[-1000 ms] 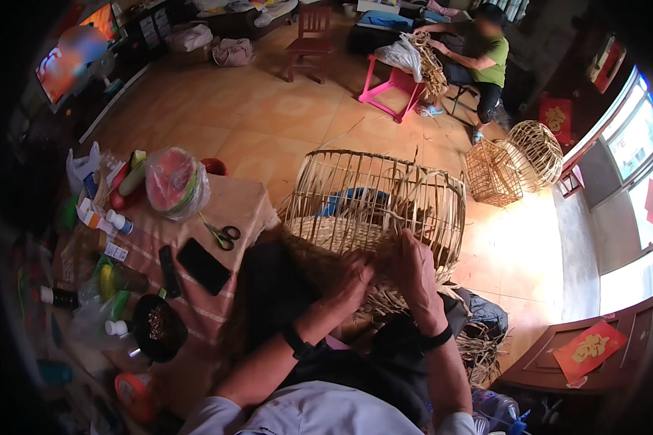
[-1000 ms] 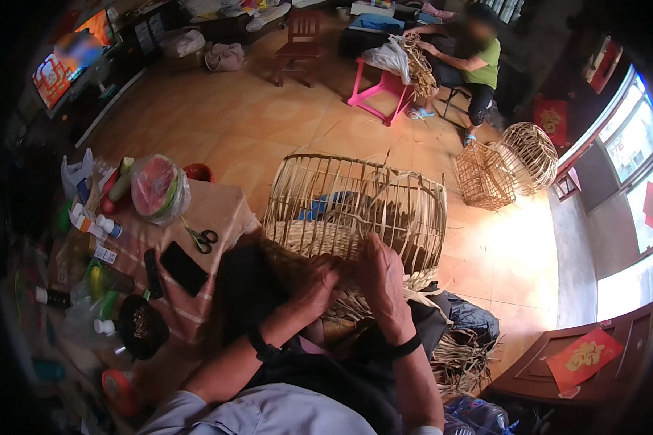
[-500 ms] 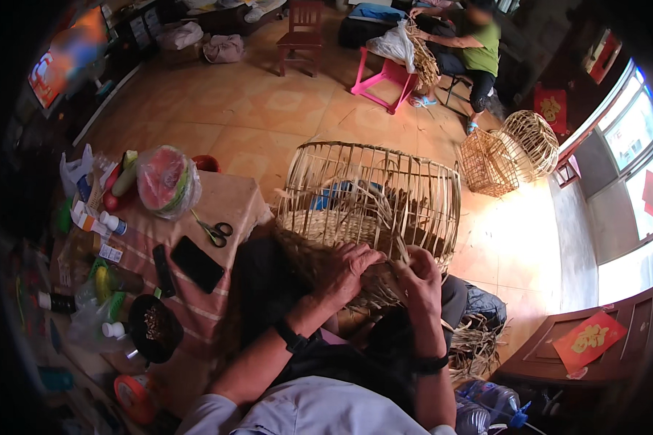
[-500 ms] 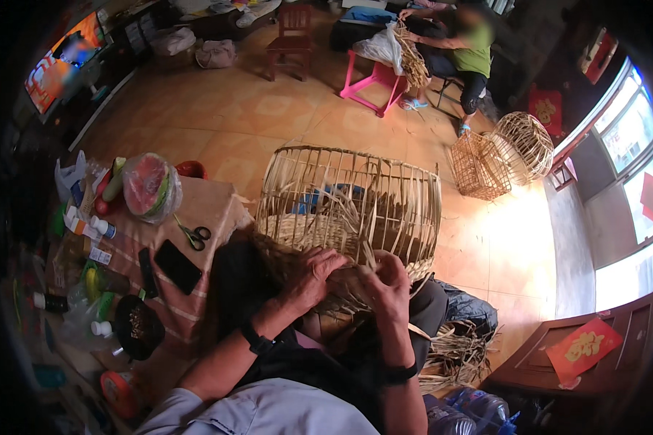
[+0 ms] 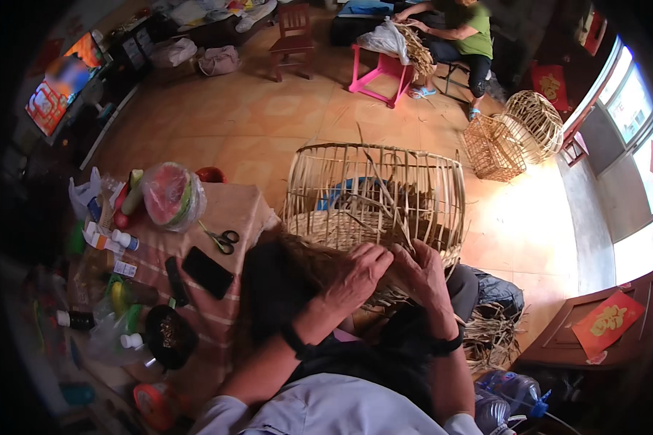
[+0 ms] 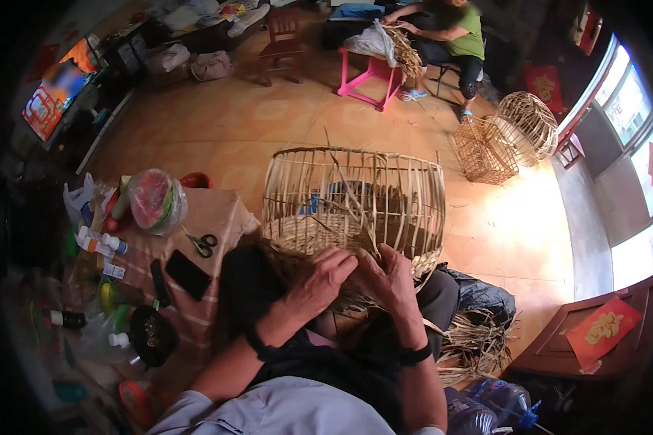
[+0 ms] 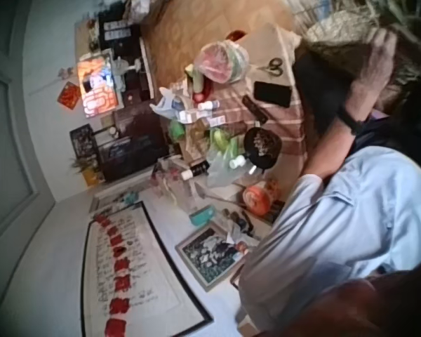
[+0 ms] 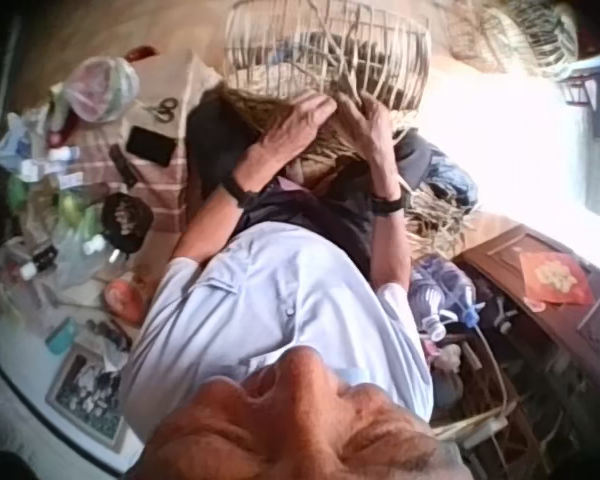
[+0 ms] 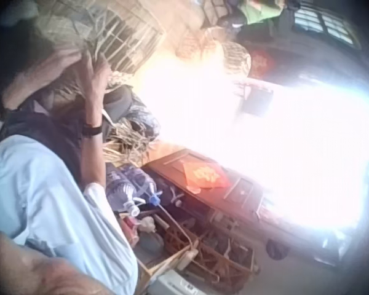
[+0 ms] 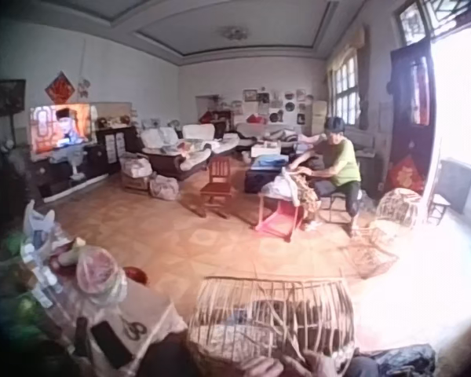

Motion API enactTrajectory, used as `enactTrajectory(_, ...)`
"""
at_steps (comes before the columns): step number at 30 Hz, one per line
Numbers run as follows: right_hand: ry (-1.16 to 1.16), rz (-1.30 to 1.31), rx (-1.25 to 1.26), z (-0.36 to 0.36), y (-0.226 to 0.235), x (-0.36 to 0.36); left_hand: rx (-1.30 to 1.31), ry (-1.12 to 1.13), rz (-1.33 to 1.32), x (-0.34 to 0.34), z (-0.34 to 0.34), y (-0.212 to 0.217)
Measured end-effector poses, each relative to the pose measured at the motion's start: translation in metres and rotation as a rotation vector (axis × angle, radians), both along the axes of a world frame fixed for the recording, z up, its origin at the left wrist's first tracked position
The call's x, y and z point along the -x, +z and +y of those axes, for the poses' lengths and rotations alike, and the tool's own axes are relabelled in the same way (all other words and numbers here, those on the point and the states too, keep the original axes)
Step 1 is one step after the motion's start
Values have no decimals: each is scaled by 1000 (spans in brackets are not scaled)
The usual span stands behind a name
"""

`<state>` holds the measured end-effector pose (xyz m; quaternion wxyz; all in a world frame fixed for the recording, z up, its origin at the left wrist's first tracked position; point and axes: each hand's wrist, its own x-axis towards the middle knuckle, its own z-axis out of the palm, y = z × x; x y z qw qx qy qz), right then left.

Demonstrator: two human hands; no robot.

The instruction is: The person is weaving a bamboo basket by interlocking thin strips of bamboo.

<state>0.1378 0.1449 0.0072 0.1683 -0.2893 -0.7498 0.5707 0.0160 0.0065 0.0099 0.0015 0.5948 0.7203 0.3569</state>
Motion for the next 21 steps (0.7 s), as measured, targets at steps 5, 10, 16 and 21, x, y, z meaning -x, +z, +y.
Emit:
enactTrajectory(5, -94, 144, 424, 14, -8, -4, -39, -15, -167, 8, 6, -22)
enactTrajectory(10, -145, 631, 1015, -4, -30, -37, -45, -84, -254, 16, 10, -19)
enactTrajectory(16, -26, 50, 445, -2, -22, -46, -38, -70, -299, 16, 11, -17)
enactTrajectory(21, -300, 866, 828, 44, -35, -72, -46, -18, -310, 14, 14, -19)
